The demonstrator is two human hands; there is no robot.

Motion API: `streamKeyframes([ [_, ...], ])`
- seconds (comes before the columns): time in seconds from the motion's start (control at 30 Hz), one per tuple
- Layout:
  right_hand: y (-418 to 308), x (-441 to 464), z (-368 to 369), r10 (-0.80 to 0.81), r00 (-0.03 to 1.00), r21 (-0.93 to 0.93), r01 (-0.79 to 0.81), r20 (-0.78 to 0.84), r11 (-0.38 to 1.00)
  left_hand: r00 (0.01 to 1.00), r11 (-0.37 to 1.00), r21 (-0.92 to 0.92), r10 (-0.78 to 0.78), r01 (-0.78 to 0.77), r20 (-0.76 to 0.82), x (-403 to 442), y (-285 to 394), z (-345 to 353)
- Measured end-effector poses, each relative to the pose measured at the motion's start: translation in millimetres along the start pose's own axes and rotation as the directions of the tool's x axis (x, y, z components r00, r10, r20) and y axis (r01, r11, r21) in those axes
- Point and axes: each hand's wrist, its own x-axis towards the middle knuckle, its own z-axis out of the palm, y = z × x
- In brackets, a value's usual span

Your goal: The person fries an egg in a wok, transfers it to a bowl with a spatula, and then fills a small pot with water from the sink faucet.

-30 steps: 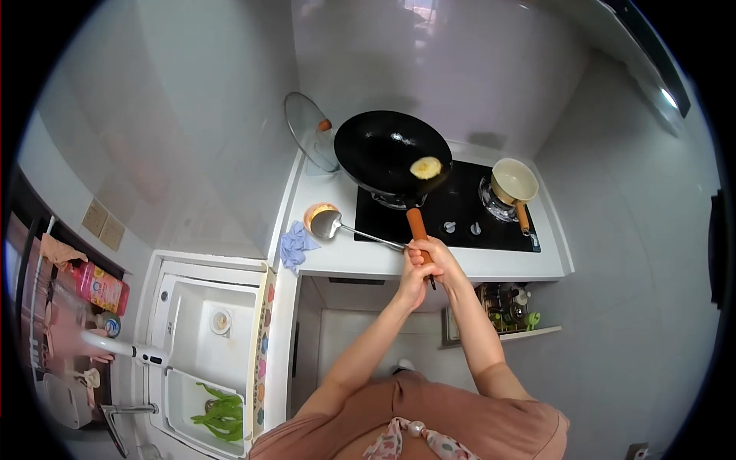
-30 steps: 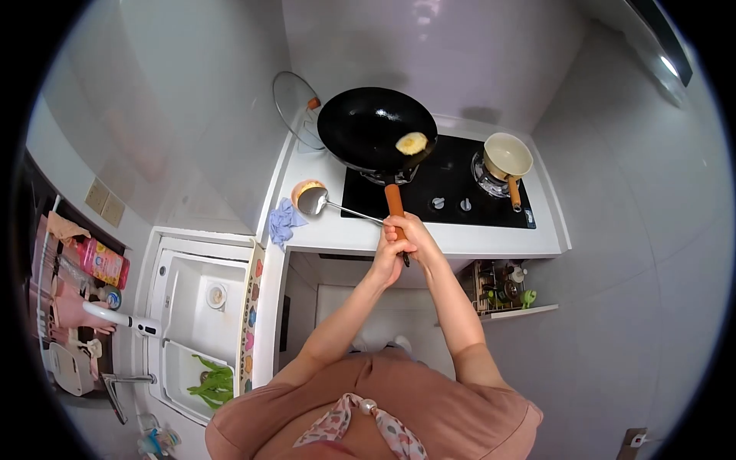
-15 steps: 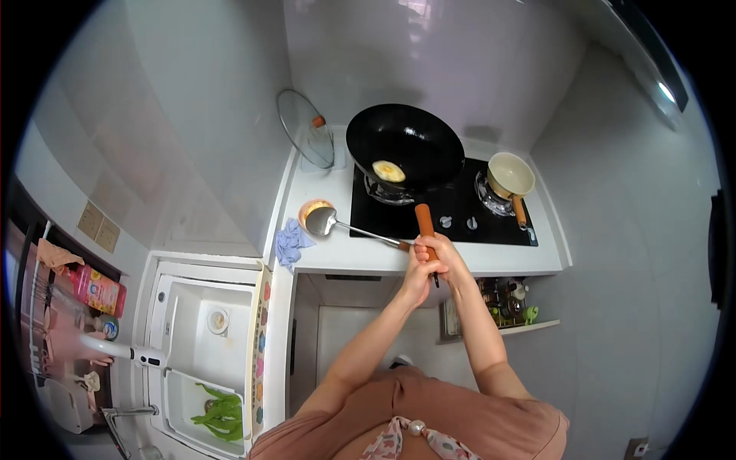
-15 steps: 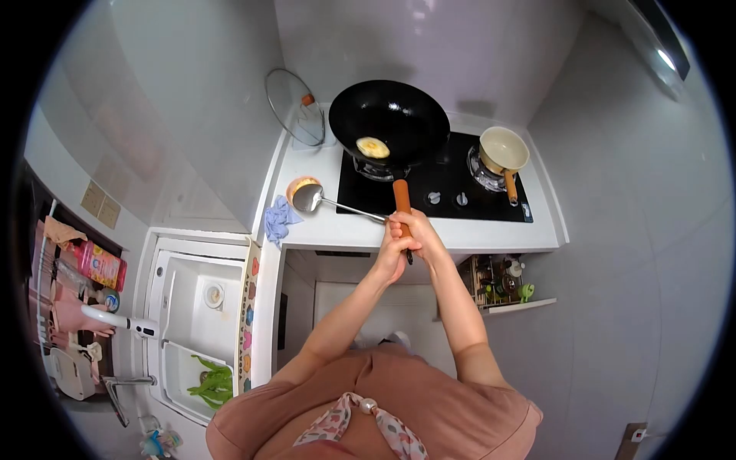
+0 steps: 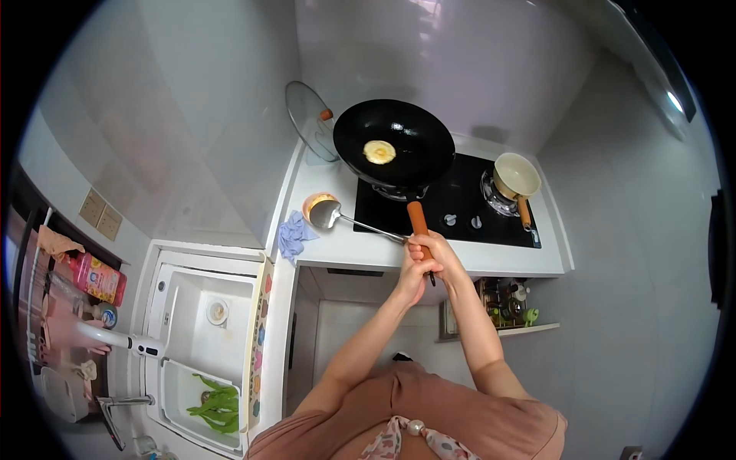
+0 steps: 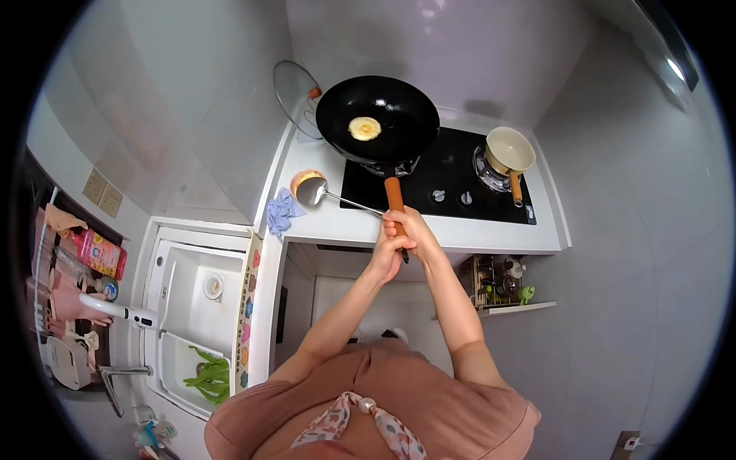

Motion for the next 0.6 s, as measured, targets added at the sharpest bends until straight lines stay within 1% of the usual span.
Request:
streamKeyframes([
  [0.1, 1.7, -12.6, -3.6, -0.021, 1.000, 0.019, 0.021, -0.021, 1.000, 1.000, 1.000, -0.007, -0.013, 0.013, -0.007, -7.1, -6.4, 4.6],
  [0.27, -3.0, -13.0, -21.5, -0.037, 0.997, 0.045, 0.040, -0.060, 0.998, 0.996, 0.997, -0.015, -0.070, 0.070, 0.048, 1.1, -13.4, 13.1],
  [0.37, -12.2, 15.3, -32.9, -0.032, 0.995, 0.054, 0.037, -0.091, 0.998, 0.999, 0.999, -0.003, -0.049, 0.049, 0.001, 32.3, -18.2, 9.8],
  [0.4, -13.0, 31.8, -40.9, -0.030, 0.997, 0.031, 0.032, -0.071, 0.999, 0.998, 0.998, 0.003, -0.057, 0.057, -0.004, 45.9, -18.2, 3.3],
  [0.47, -23.9, 50.4, -35.2, -0.028, 0.992, -0.065, 0.020, -0.125, 0.998, 0.996, 0.997, 0.005, -0.081, 0.082, -0.029, 72.9, -18.0, -8.6],
  [0.5, -25.6, 64.0, -34.2, -0.014, 0.997, 0.004, 0.014, -0.080, 1.000, 0.997, 0.997, 0.007, -0.079, 0.079, -0.024, 82.4, -13.4, -11.1],
  [0.53, -27.0, 74.4, -35.0, 0.000, 0.996, -0.004, 0.000, -0.088, 1.000, 0.996, 0.996, -0.031, -0.083, 0.082, -0.041, 89.7, -10.6, -12.8],
  [0.6, -26.9, 85.9, -37.4, 0.032, 0.998, 0.000, -0.032, -0.049, 1.000, 0.994, 0.997, -0.014, -0.083, 0.082, -0.074, 97.2, -7.6, -17.1],
])
